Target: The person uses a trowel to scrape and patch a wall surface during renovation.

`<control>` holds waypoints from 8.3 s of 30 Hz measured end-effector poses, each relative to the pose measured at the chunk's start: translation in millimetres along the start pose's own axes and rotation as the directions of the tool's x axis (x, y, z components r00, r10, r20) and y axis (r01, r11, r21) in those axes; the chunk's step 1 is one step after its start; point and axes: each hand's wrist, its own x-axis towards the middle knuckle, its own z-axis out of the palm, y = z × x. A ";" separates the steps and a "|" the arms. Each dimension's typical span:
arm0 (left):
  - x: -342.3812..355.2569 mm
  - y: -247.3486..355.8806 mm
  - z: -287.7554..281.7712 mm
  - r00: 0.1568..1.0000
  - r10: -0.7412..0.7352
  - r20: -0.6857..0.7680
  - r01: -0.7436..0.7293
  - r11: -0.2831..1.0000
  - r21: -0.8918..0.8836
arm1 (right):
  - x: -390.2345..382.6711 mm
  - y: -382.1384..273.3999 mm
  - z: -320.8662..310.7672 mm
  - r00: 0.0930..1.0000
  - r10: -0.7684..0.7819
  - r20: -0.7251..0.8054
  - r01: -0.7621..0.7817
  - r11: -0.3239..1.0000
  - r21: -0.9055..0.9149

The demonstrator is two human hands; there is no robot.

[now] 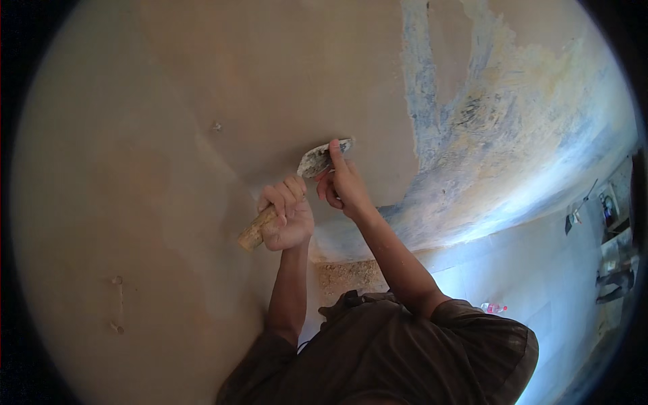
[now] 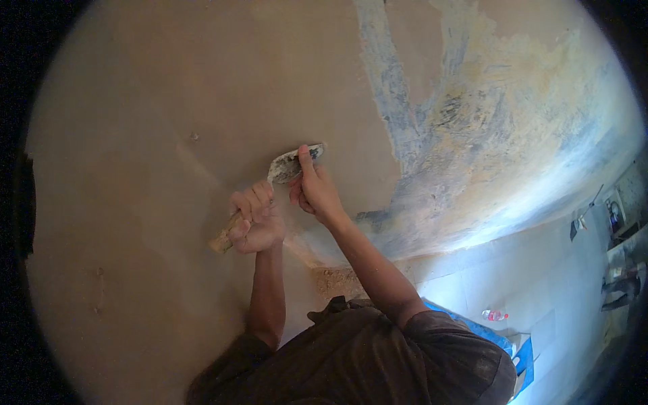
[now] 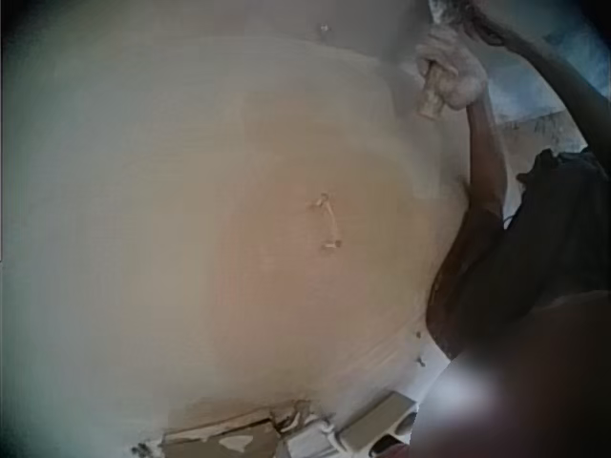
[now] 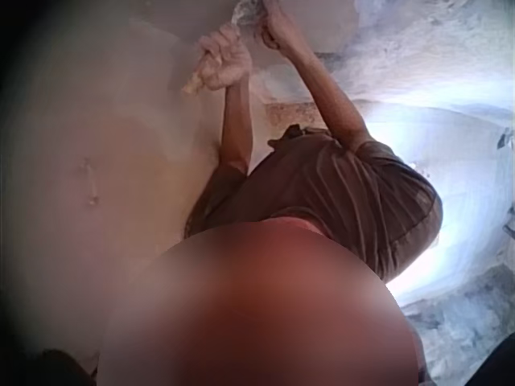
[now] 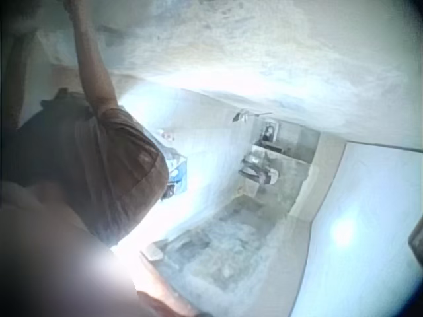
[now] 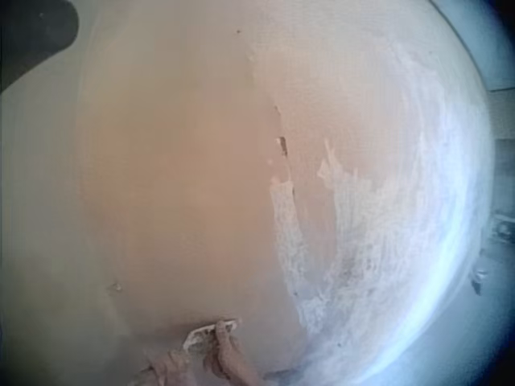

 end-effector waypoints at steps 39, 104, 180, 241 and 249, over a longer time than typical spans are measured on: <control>-5.3 -3.7 6.2 0.992 0.002 -0.126 -0.001 1.000 0.007 | -1.6 -1.2 -8.0 1.000 0.021 0.023 -0.021 1.000 -0.019; 2.1 2.9 9.2 0.990 -0.025 -0.142 0.021 0.999 -0.025 | 1.2 8.7 -11.7 0.997 -0.033 0.065 0.036 0.999 -0.034; 2.2 -7.5 -8.6 0.992 0.021 -0.126 -0.028 0.998 -0.054 | 2.4 -21.8 -1.4 0.997 0.062 0.042 -0.061 0.997 -0.039; 23.8 2.0 4.1 0.998 -0.049 -0.050 0.048 0.999 -0.014 | 1.3 -17.3 4.3 1.000 0.014 -0.002 -0.013 1.000 0.026; 12.5 6.3 19.4 1.000 -0.012 -0.020 0.013 0.997 0.071 | -6.7 -14.7 -1.3 0.998 0.050 0.032 -0.050 0.999 -0.005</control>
